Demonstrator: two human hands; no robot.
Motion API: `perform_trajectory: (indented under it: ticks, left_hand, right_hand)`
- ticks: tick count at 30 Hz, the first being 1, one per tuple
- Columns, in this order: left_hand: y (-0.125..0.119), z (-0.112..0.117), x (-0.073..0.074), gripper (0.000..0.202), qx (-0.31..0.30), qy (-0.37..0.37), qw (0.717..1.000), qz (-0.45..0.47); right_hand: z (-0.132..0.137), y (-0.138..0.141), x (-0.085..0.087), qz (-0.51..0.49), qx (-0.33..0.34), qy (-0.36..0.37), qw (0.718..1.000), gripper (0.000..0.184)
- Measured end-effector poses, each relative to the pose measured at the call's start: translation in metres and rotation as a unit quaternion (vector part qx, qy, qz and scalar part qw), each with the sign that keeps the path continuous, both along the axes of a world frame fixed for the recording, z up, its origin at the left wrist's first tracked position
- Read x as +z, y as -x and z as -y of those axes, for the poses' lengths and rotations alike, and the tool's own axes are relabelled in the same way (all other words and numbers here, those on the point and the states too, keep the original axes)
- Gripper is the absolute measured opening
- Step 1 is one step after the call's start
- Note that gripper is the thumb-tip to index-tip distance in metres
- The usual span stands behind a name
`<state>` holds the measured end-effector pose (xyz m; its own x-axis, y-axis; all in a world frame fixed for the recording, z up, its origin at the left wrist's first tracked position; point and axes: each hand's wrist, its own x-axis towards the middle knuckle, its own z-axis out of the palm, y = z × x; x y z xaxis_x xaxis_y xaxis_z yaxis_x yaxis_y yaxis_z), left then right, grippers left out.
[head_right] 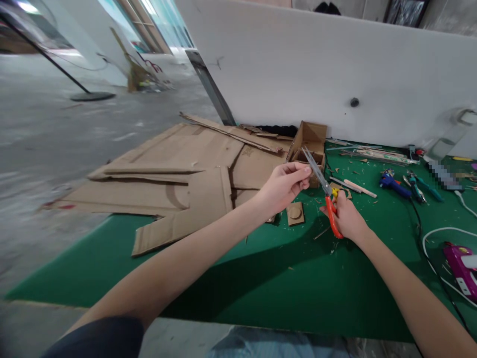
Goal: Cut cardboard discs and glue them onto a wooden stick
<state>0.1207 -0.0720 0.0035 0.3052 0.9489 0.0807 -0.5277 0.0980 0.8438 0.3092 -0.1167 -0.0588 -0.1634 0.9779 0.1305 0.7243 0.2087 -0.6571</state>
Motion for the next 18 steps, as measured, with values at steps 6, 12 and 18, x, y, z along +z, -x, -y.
perform_trajectory:
  ticks: [6, 12, 18]
  left_hand:
    - [0.005, -0.004, 0.001, 0.012, -0.002, -0.025, 0.997, -0.067]
    - [0.008, -0.005, 0.013, 0.017, 0.052, -0.033, 0.995, -0.083]
    - [0.009, -0.007, 0.010, 0.017, 0.074, -0.061, 0.989, -0.111]
  right_hand:
    - [-0.001, -0.004, 0.002, -0.001, -0.003, 0.011, 1.000, 0.031]
    - [-0.001, -0.007, 0.000, 0.001, -0.011, 0.022, 1.000, 0.033]
    - [0.000, -0.006, 0.002, 0.054, -0.017, 0.051, 0.997, 0.032]
